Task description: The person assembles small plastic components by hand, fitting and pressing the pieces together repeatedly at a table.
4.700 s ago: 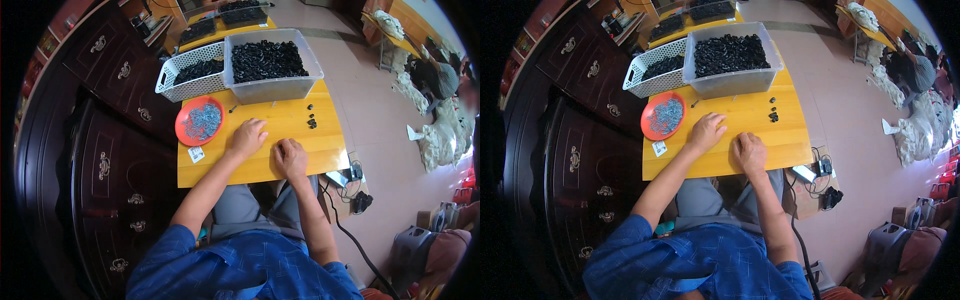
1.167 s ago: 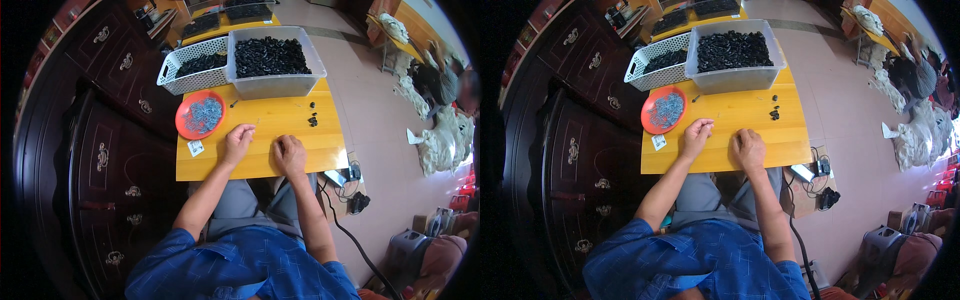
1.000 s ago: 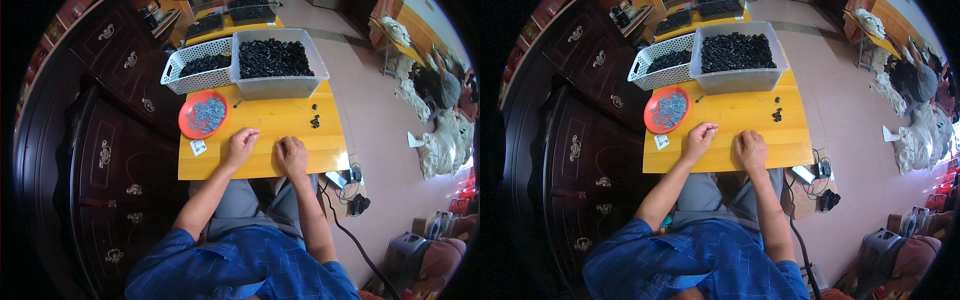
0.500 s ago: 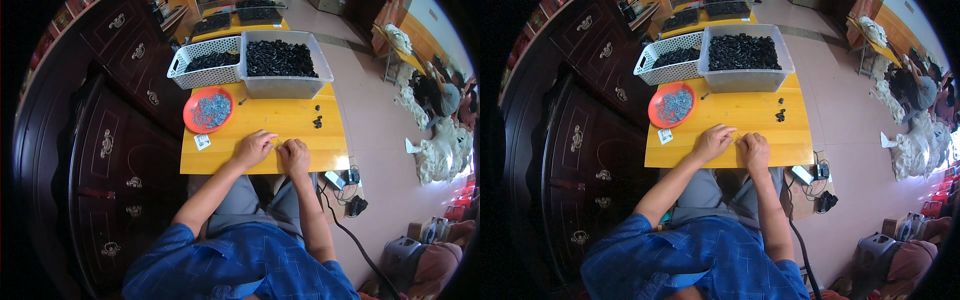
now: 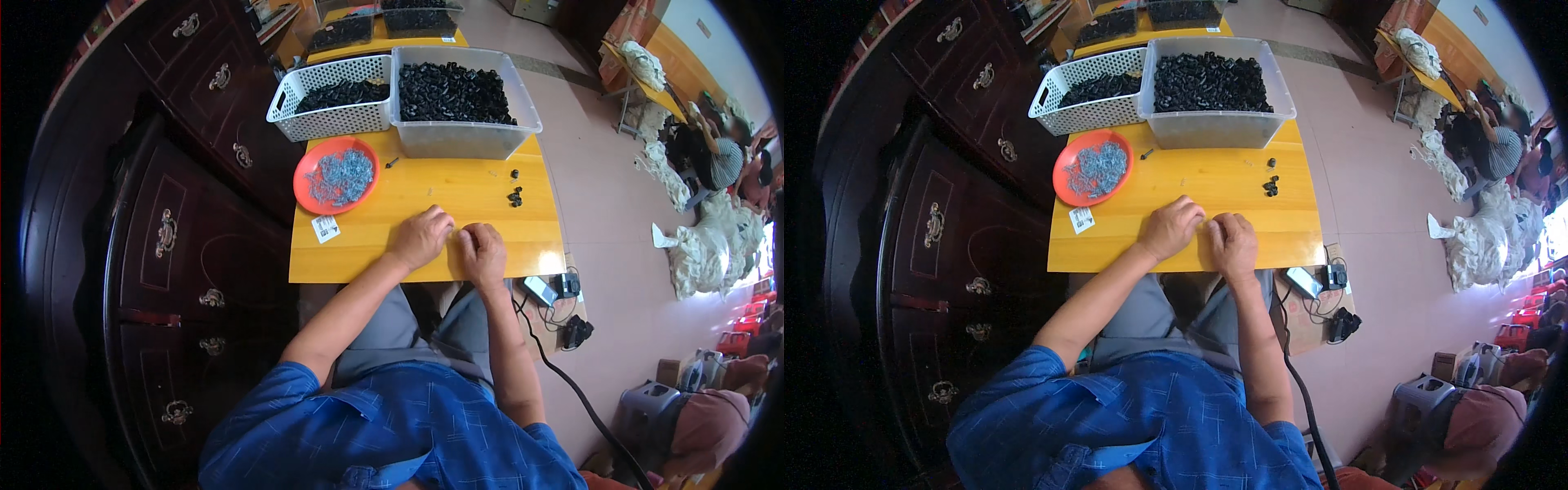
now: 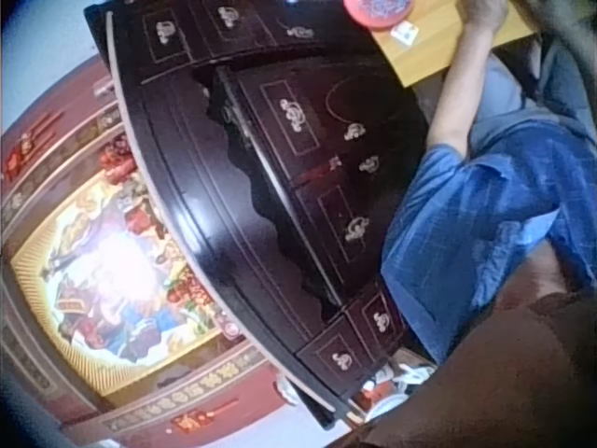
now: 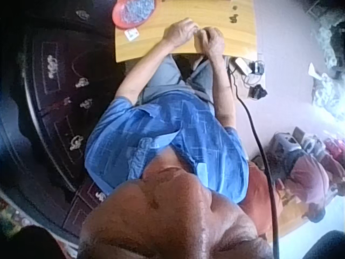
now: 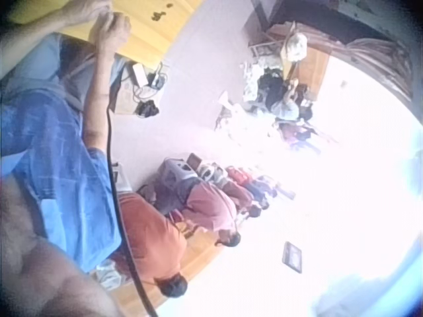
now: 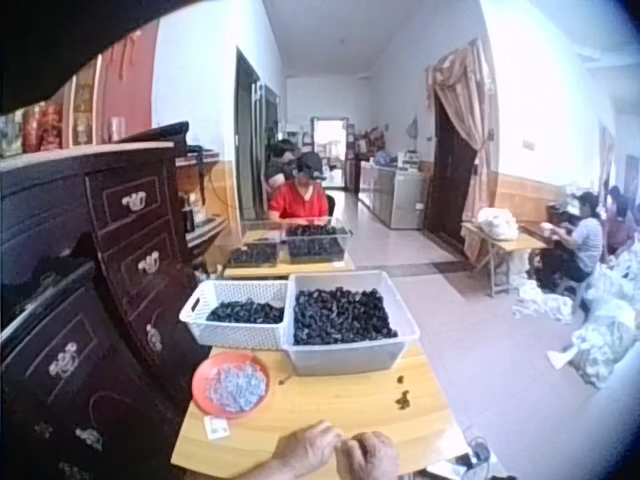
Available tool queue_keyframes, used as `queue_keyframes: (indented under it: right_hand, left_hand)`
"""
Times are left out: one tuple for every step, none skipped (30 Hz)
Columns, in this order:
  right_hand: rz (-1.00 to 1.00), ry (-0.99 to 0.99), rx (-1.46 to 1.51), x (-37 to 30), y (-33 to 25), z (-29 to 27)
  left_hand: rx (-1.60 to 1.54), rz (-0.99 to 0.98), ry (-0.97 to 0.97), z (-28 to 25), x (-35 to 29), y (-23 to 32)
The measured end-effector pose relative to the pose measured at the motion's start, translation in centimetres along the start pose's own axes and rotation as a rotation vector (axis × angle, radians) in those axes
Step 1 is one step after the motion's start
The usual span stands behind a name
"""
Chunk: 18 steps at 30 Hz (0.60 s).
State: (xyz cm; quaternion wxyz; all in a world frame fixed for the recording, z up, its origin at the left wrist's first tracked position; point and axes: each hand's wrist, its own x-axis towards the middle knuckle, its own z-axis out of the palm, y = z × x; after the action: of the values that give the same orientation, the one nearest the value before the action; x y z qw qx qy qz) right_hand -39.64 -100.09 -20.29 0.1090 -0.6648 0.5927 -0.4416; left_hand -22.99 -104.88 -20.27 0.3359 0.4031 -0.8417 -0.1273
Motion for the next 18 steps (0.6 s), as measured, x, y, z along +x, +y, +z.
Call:
queue_keyframes:
  right_hand:
    - [0.016,0.030,0.082,0.1,0.1,-0.2]
    - [0.042,0.034,0.153,0.2,0.3,-0.6]
    - [0.034,0.029,0.140,0.2,0.4,-1.1]
    - [0.067,0.065,0.128,0.1,0.5,-1.7]
    - [0.101,0.102,0.116,-0.1,0.6,-2.3]
    - [0.110,0.090,0.045,-0.1,0.8,-3.1]
    - [0.104,0.090,0.039,-0.1,0.8,-3.7]
    - [0.129,0.067,-0.018,-0.2,0.7,-4.3]
    - [0.153,0.044,-0.076,-0.3,0.6,-4.8]
    - [0.188,0.018,-0.043,-0.4,0.4,-5.2]
    - [0.190,0.018,-0.045,-0.5,0.1,-5.4]
    - [0.166,-0.008,-0.034,-0.6,-0.2,-5.4]
    - [0.133,-0.033,-0.021,-0.7,-0.6,-5.3]
    - [0.143,-0.036,-0.022,-0.8,-0.9,-5.0]
    - [0.109,-0.079,-0.018,-0.9,-1.1,-4.6]
    - [0.044,-0.109,0.009,-0.9,-1.1,-4.4]
    - [0.073,-0.123,-0.012,-0.9,-1.0,-4.1]
    - [0.032,-0.135,-0.056,-0.8,-0.8,-3.7]
  left_hand:
    - [-0.046,-0.008,0.043,0.0,0.0,-0.1]
    - [-0.092,-0.016,0.086,0.1,0.1,-0.2]
    - [-0.095,-0.020,0.087,0.1,0.1,-0.3]
    - [-0.154,-0.050,0.120,0.1,0.1,-0.5]
    - [-0.207,-0.085,0.154,0.1,0.0,-0.7]
    - [-0.214,-0.083,0.151,0.1,0.0,-0.8]
    - [-0.237,-0.087,0.155,0.1,0.0,-1.0]
    - [-0.256,-0.098,0.150,0.2,0.0,-1.0]
    - [-0.266,-0.090,0.156,0.3,0.0,-1.1]
    - [-0.277,-0.095,0.141,0.3,0.0,-1.1]
    - [-0.287,-0.100,0.126,0.3,0.0,-1.2]
    - [-0.289,-0.101,0.125,0.3,0.0,-1.2]
    - [-0.292,-0.095,0.137,0.2,0.1,-1.2]
    - [-0.290,-0.099,0.145,0.2,0.1,-1.2]
    - [-0.296,-0.088,0.149,0.1,0.1,-1.2]
    - [-0.304,-0.092,0.158,0.1,0.1,-1.2]
    - [-0.308,-0.099,0.167,0.0,0.1,-1.2]
    - [-0.311,-0.098,0.168,-0.1,0.2,-1.2]
